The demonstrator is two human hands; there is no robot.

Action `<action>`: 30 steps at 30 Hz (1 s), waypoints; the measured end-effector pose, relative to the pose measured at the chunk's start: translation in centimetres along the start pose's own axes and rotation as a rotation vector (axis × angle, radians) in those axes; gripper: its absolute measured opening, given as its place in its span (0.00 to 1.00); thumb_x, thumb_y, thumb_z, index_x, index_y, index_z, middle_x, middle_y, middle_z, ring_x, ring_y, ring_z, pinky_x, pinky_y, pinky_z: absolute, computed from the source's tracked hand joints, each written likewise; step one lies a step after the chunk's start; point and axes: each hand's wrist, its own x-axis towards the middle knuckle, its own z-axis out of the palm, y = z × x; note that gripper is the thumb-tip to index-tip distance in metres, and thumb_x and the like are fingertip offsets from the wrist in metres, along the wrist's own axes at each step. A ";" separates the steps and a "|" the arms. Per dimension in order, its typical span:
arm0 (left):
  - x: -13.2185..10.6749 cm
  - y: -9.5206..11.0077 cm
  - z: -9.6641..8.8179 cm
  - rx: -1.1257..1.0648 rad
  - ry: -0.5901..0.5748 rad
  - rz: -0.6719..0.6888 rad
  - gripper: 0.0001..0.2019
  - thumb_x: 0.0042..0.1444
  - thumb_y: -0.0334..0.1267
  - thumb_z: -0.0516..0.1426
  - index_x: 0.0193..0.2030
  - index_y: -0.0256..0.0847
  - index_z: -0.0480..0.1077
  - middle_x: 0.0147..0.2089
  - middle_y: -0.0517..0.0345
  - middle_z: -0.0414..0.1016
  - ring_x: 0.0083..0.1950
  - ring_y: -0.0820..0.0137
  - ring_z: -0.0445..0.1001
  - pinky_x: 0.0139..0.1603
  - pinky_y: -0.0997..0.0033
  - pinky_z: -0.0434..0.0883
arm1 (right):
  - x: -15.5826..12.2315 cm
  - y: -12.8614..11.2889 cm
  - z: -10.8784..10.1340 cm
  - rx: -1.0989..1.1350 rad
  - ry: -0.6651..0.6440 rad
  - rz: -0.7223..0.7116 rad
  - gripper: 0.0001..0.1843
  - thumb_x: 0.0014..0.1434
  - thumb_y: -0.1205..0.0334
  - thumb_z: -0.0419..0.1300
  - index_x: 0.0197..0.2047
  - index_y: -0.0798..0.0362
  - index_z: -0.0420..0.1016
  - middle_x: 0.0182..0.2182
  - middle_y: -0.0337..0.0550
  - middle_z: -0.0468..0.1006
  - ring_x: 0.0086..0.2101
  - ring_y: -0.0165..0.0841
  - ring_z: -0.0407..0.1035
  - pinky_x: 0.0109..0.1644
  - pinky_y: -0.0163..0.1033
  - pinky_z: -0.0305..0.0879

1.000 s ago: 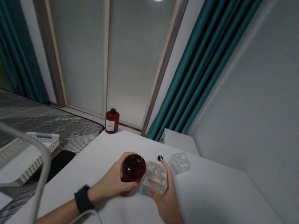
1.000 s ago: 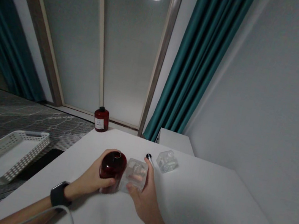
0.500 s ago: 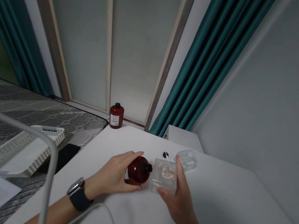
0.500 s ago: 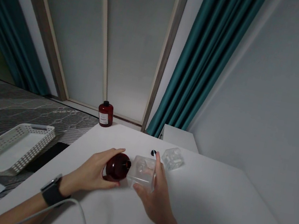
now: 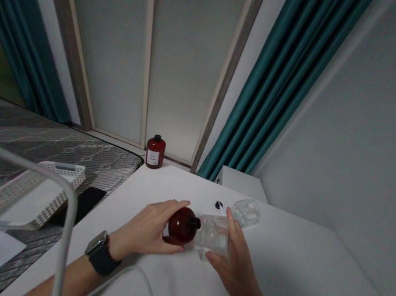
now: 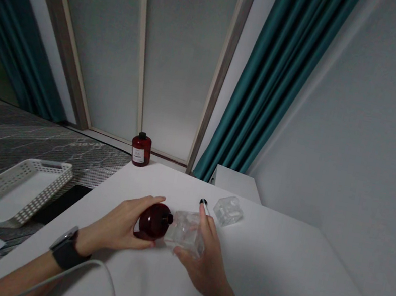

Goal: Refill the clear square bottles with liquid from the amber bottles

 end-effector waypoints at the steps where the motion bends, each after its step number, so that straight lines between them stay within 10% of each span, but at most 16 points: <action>1: 0.0 0.0 0.0 0.018 -0.007 0.003 0.42 0.48 0.46 0.68 0.66 0.42 0.54 0.56 0.46 0.75 0.54 0.53 0.77 0.54 0.54 0.74 | 0.0 0.0 0.0 0.009 -0.007 0.002 0.50 0.57 0.63 0.63 0.75 0.49 0.41 0.50 0.51 0.71 0.46 0.43 0.71 0.55 0.49 0.71; 30: 0.7 0.7 -0.8 0.180 -0.062 0.016 0.31 0.51 0.49 0.66 0.58 0.41 0.63 0.53 0.47 0.75 0.50 0.52 0.76 0.50 0.52 0.73 | 0.4 0.0 -0.4 -0.001 -0.126 -0.055 0.49 0.56 0.67 0.66 0.74 0.45 0.46 0.55 0.52 0.69 0.54 0.45 0.68 0.60 0.54 0.67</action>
